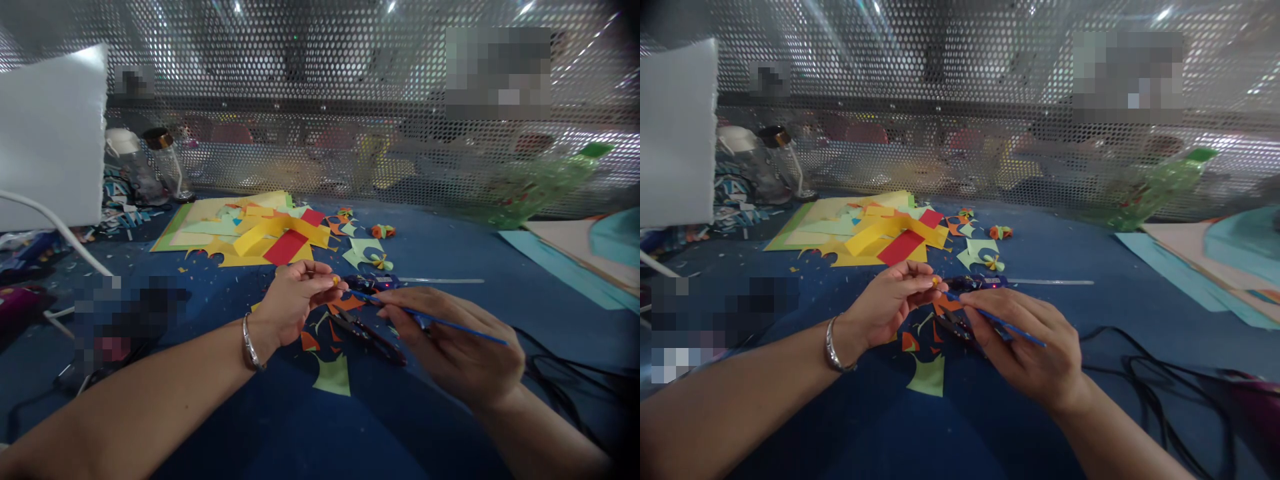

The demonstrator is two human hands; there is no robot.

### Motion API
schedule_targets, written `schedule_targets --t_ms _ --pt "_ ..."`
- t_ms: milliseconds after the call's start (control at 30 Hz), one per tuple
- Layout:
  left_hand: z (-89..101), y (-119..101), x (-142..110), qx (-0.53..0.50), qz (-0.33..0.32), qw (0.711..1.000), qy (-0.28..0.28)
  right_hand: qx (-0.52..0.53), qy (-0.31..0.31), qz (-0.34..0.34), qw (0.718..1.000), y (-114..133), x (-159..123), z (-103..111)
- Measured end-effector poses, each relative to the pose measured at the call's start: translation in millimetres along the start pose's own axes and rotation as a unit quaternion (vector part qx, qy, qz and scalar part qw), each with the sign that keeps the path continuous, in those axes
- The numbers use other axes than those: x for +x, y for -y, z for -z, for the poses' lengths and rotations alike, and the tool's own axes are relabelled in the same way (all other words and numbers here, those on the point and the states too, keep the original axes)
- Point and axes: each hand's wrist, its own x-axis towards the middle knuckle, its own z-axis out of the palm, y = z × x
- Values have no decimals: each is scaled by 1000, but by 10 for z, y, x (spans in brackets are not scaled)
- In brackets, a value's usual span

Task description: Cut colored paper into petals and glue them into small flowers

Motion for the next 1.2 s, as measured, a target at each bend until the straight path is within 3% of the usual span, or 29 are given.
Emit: schedule_targets --t_ms 567,1200 --pt "3 19 -44 25 5 1000 7 -21 -5 69 997 -26 -56 -2" --pt "40 191 31 106 -134 985 -31 -63 95 204 972 -1 -72 8"
